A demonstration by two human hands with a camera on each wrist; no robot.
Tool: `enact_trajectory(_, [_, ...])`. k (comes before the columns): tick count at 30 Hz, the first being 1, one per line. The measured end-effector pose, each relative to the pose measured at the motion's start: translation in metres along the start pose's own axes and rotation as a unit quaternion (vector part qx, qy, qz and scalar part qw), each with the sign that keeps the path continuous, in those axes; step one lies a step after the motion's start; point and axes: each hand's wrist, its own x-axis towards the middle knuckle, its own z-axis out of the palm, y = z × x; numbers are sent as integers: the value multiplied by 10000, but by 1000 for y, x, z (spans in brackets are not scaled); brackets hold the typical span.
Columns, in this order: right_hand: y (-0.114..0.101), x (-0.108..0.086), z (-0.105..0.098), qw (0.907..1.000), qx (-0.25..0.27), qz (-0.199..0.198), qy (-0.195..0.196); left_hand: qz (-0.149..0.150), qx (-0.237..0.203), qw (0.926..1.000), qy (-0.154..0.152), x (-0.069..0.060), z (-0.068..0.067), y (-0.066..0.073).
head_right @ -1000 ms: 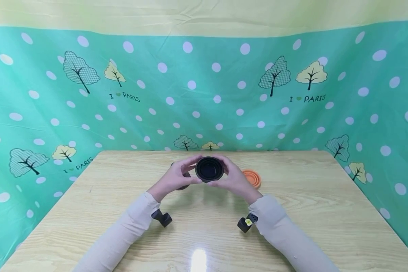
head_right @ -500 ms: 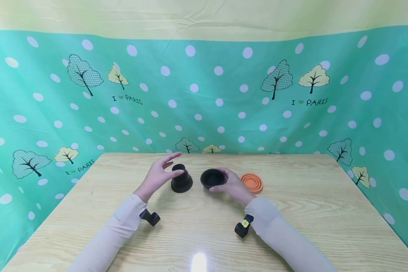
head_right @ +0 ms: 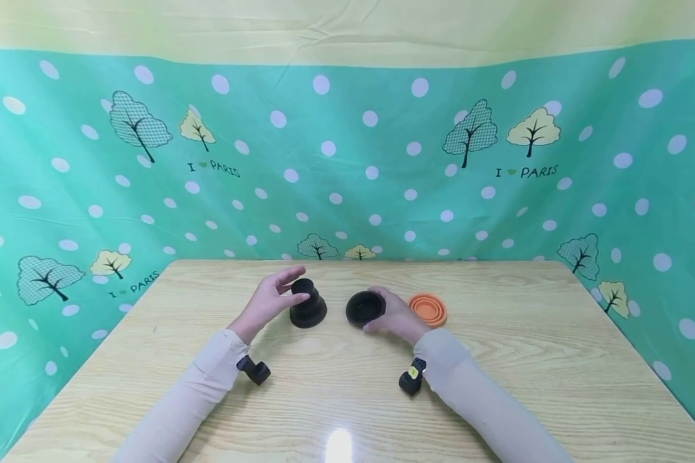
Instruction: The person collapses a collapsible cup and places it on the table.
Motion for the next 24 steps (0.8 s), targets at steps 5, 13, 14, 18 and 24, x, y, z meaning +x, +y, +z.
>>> enact_trajectory(5, [-1,1,-3,9989,-445,63,-93,-127,-53,9999,70,3,2,-9])
enact_trajectory(13, [0,1,-5,9971,-730,139,-188,-338,-10,9993,178,3,4,-10])
enact_trajectory(14, [-1,1,-5,9971,-726,140,-192,-344,2,9992,192,3,4,-11])
enact_trajectory(18, [-1,-1,-5,9974,-664,142,-254,-313,38,9993,215,3,5,-10])
enact_trajectory(24, [-3,-4,-8,9982,-484,-8,-343,-35,-121,9998,125,0,7,0])
